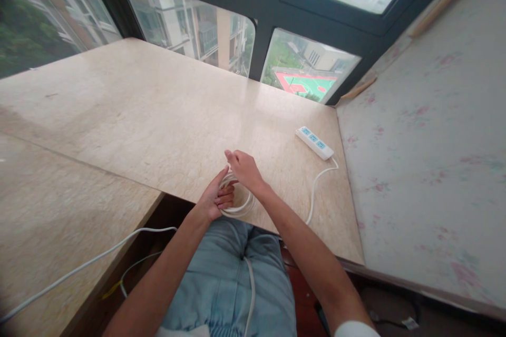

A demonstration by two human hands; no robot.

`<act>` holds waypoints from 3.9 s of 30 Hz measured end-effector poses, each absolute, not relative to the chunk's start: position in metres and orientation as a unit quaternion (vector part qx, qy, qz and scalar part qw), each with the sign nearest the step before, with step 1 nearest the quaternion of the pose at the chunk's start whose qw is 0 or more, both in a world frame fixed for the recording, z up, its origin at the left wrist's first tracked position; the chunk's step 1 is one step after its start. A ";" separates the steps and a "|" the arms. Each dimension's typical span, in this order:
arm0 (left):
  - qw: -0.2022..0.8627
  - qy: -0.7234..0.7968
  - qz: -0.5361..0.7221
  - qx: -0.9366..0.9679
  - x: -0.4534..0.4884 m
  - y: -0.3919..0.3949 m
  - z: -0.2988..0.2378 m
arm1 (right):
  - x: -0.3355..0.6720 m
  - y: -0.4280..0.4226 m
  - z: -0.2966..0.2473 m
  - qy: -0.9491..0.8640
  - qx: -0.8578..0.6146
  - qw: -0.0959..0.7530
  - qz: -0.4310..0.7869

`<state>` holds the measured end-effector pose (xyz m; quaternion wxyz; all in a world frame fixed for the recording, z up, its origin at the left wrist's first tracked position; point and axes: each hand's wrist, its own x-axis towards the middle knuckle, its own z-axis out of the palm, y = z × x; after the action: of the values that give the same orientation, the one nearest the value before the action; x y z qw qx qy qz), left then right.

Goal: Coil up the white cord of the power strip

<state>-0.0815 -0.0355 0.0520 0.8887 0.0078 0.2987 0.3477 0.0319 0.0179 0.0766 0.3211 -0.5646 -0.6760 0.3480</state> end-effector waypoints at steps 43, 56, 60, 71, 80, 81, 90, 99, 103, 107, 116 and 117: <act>0.617 0.419 0.663 -0.070 -0.023 -0.093 0.060 | 0.027 -0.088 0.047 -0.008 -0.399 0.577 0.713; 0.729 0.436 0.527 0.010 -0.061 -0.116 0.058 | 0.054 -0.096 0.046 -0.089 -0.363 0.535 0.757; 0.767 0.429 0.475 0.033 -0.072 -0.107 0.065 | 0.064 -0.097 0.051 -0.100 -0.360 0.514 0.772; 0.952 0.213 0.217 0.037 -0.102 -0.063 0.048 | 0.103 -0.095 0.073 -0.147 -0.286 0.274 0.906; 0.962 0.175 0.161 0.138 -0.095 -0.057 0.036 | 0.140 -0.040 0.086 -0.261 -0.291 0.052 0.919; 0.957 0.171 0.185 0.141 -0.093 -0.060 0.037 | 0.139 -0.037 0.087 -0.271 -0.304 0.054 0.911; 0.932 0.188 0.224 0.215 -0.091 -0.088 0.038 | 0.118 -0.033 0.086 -0.450 -0.469 0.092 0.754; 0.867 0.343 0.335 0.138 -0.076 -0.095 0.045 | 0.102 -0.041 0.079 -0.556 -0.588 0.168 0.563; 0.803 0.422 0.411 0.086 -0.058 -0.101 0.051 | 0.102 -0.045 0.077 -0.540 -0.582 0.239 0.559; 0.771 0.441 0.455 0.066 -0.049 -0.109 0.056 | 0.107 -0.057 0.074 -0.462 -0.558 0.326 0.608; 0.721 0.395 0.567 0.055 -0.034 -0.107 0.071 | 0.085 -0.119 0.065 -0.136 -0.463 0.598 0.640; 0.711 0.385 0.587 0.045 -0.029 -0.106 0.071 | 0.077 -0.124 0.064 -0.119 -0.442 0.616 0.642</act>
<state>-0.0291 -0.1062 0.0712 0.7106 0.0451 0.3848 0.5873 0.0771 -0.1243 0.0635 0.6156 -0.4418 -0.1193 0.6416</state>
